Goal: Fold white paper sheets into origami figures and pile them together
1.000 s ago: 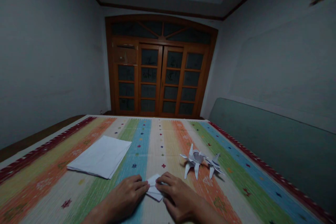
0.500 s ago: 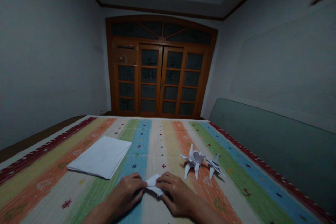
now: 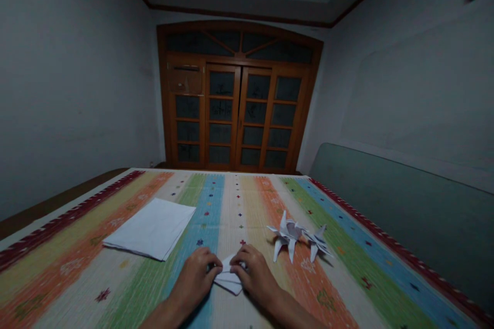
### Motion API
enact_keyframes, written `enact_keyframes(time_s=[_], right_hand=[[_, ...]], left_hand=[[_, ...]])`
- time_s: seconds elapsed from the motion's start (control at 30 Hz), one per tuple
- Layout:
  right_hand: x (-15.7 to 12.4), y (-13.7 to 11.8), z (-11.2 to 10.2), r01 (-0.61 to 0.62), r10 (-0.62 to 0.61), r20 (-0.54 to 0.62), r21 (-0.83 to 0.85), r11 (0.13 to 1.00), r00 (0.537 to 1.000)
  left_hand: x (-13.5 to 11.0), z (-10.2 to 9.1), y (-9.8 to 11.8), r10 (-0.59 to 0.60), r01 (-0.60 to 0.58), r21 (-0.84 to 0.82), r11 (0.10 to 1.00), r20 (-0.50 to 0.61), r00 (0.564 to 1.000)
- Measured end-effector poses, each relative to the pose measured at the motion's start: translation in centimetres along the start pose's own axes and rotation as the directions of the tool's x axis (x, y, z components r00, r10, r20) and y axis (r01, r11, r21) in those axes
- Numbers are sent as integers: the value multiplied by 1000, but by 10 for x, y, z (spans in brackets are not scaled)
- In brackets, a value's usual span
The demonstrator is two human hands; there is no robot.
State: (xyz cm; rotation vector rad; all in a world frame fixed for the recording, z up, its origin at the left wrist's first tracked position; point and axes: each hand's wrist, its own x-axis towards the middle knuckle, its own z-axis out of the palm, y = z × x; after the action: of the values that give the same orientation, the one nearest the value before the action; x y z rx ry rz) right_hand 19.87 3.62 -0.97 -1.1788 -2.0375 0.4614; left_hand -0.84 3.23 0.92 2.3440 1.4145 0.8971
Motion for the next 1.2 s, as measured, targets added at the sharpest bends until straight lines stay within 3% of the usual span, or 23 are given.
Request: enact_keyframes(time_s=[0.27,0.5,0.7,0.8,0.87,0.97,1.1,1.2], right_hand=[[2,1,4,-169,171,-60,32,985,983],[6,-3,-2,-183,189,-37,128,975,981],[1,-7,-5,-110,117,-37,149,983,992],[-4,-6,-6,55,-49,-74,77,996,996],[-8,-5,-7,189,-186,-94,15,982,978],[-11,-5,-9,291,-292,-94,-26,956,952],[-14,-6,-14,313,-313,-70,-12,950,947],[-16,-9,-16,258,-257,-62,2,966,964]], left_hand=[[0,3,3,-112,112,18,994,-20,994],[-1,-1,4,-127,127,-16,992,36,991],[-7,-4,7,-30,30,-10,999,32,999],[-12,0,5,53,-54,51,997,19,998],[-15,3,3,116,-117,112,987,10,993],[-18,6,1,194,-194,183,964,19,981],[-20,4,0,221,-228,167,959,57,974],[-20,1,2,215,-223,124,967,79,973]])
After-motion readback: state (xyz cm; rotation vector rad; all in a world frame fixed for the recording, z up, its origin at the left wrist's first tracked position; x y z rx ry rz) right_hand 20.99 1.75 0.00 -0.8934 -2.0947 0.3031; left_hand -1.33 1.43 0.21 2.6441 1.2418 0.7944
